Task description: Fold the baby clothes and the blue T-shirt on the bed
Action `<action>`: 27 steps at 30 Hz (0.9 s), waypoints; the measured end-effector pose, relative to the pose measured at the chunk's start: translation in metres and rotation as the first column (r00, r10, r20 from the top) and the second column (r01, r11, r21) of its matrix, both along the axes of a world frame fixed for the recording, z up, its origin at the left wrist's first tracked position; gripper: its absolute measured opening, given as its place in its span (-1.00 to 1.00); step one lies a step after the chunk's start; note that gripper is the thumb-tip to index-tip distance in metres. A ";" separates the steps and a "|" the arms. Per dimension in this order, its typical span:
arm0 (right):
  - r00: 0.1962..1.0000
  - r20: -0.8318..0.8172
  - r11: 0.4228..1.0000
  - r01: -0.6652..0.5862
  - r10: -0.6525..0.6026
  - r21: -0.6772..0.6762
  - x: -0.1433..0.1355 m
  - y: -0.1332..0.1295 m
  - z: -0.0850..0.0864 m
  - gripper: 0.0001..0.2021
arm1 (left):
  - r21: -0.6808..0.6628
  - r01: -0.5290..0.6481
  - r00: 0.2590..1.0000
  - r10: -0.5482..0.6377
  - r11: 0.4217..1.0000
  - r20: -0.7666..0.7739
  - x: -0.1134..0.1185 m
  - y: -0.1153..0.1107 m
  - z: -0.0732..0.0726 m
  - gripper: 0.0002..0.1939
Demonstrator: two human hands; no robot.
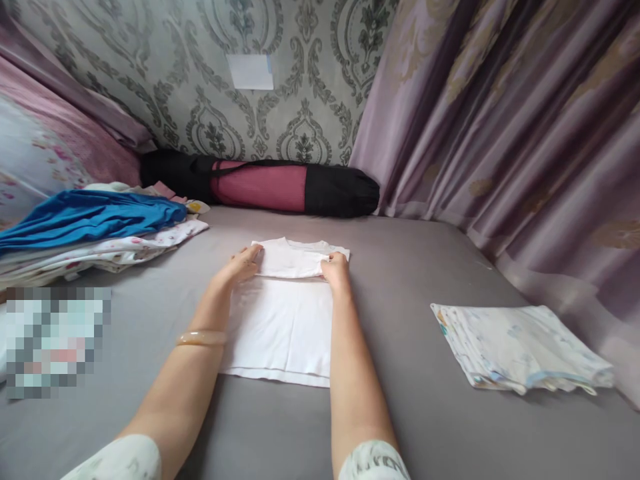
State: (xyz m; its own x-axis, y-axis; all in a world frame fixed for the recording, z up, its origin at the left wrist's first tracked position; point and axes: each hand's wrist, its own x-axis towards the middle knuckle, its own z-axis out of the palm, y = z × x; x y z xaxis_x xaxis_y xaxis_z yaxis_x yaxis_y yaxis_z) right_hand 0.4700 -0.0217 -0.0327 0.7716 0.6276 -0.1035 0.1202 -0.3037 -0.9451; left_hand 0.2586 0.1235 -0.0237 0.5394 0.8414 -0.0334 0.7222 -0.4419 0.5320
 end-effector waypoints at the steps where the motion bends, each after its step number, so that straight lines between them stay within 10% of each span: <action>1: 0.996 0.089 0.997 0.004 0.003 -0.080 0.000 -0.003 0.004 -0.72 | -0.012 0.004 1.000 -0.004 1.000 -0.007 0.000 -0.001 0.000 -0.38; 6: 0.876 0.469 0.899 0.111 0.113 -0.424 -0.014 -0.013 0.032 -0.60 | 0.050 0.000 0.999 0.002 0.999 -0.038 0.005 -0.008 0.006 -0.31; 15: 0.650 0.404 0.703 -0.293 0.644 -0.649 -0.075 0.006 0.036 -0.43 | 0.181 0.188 0.977 -0.165 0.965 -0.137 0.047 -0.050 0.024 -0.41; 27: 0.603 0.481 0.719 -0.236 0.636 -0.654 -0.088 0.008 0.011 -0.43 | 0.110 0.134 0.961 -0.102 0.985 -0.259 0.041 -0.051 -0.005 -0.38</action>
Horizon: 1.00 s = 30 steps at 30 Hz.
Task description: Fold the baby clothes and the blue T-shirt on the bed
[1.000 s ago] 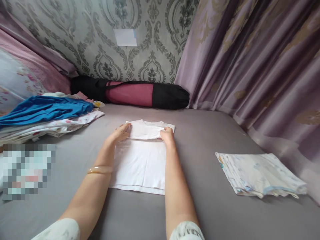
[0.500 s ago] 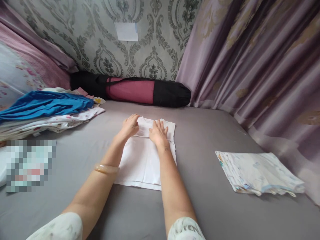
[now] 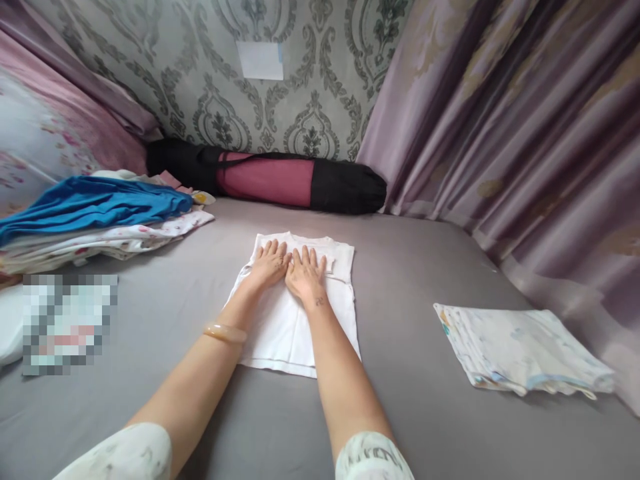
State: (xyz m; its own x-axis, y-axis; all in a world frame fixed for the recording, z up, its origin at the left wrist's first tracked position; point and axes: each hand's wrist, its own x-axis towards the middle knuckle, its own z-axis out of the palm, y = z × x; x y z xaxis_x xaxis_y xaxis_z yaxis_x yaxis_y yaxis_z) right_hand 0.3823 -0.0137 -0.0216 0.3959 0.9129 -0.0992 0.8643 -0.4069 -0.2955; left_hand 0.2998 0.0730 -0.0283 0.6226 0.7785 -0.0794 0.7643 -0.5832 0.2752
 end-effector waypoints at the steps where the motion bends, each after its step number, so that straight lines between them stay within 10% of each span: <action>1: 1.000 0.001 1.000 0.001 -0.001 0.003 0.000 0.000 0.000 -0.43 | 0.000 -0.002 1.000 0.002 1.000 -0.003 0.000 0.000 0.000 -0.37; 30: 0.954 0.050 0.955 0.295 -0.294 -0.004 0.031 -0.004 -0.007 -0.35 | 0.132 -0.193 0.980 0.197 0.972 -0.012 -0.013 0.015 -0.005 -0.30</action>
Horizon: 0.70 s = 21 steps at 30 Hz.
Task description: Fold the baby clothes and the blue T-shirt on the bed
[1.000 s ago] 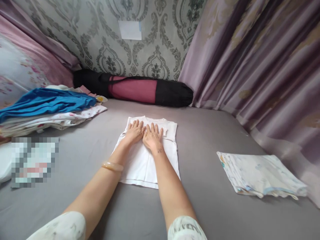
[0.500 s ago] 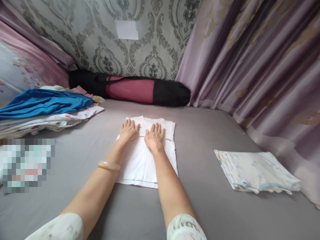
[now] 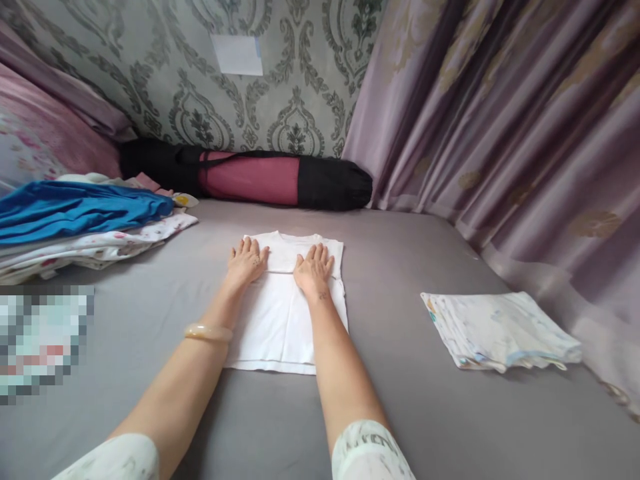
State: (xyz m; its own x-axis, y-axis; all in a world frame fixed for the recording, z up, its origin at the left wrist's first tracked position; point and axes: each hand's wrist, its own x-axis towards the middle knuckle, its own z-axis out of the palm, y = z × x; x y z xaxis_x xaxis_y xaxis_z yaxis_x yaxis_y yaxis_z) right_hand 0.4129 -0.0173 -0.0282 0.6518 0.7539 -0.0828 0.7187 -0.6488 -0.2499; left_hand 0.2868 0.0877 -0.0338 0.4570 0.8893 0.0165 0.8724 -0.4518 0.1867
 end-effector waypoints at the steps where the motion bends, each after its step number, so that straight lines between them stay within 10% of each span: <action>1: 1.000 -0.001 1.000 0.002 -0.002 -0.002 0.001 0.000 -0.001 -0.35 | -0.008 -0.001 1.000 0.001 1.000 -0.004 0.000 0.000 -0.001 -0.29; 13: 0.999 -0.016 0.997 -0.048 0.047 -0.058 0.008 0.003 0.009 -0.36 | -0.060 0.037 0.998 -0.040 0.998 -0.055 -0.002 0.009 0.000 -0.27; 21: 0.966 0.133 0.973 -0.229 0.223 0.031 0.041 0.005 0.008 -0.39 | 0.136 0.422 0.907 -0.416 0.896 -0.073 0.021 0.019 -0.003 -0.37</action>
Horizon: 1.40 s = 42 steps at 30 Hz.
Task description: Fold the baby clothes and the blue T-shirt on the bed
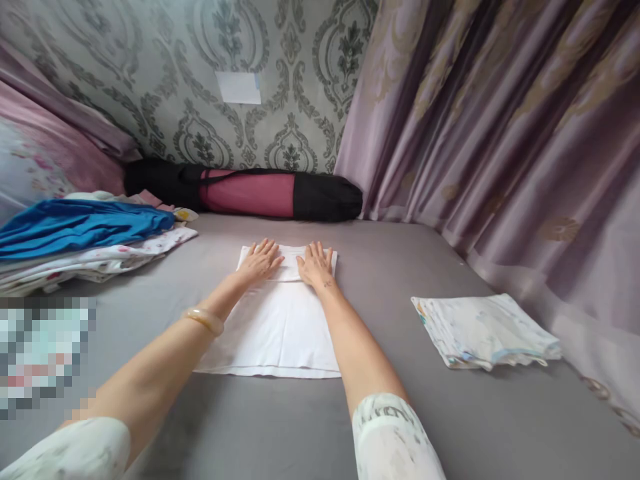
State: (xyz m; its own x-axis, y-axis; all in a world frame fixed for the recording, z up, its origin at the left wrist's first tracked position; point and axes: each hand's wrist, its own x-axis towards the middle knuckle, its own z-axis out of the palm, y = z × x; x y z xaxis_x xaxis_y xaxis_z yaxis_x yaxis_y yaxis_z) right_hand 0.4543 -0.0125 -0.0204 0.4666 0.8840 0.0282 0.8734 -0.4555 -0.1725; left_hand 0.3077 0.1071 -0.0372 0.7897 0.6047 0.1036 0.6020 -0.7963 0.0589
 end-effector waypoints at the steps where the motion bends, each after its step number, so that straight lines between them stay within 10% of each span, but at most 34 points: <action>1: 1.000 -0.025 1.000 -0.011 0.011 -0.023 0.003 0.000 -0.003 -0.37 | -0.018 0.019 1.000 -0.019 1.000 -0.002 0.002 0.002 -0.003 -0.37; 29: 0.979 -0.126 0.984 -0.167 0.159 -0.055 -0.024 -0.040 -0.001 -0.43 | -0.141 0.174 0.983 -0.180 0.975 -0.027 -0.017 -0.034 -0.003 -0.38; 42: 0.984 -0.110 0.989 -0.144 0.138 -0.046 -0.031 -0.059 0.001 -0.39 | -0.118 -0.037 0.999 0.034 0.992 -0.026 -0.046 -0.020 0.000 -0.38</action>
State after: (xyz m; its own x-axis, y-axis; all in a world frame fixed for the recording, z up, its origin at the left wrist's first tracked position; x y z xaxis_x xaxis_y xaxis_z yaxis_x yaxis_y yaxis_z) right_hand 0.4236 -0.0711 -0.0189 0.3350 0.9400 -0.0643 0.9075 -0.3402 -0.2465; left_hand 0.2614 0.0867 -0.0371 0.7690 0.6392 0.0108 0.6321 -0.7627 0.1368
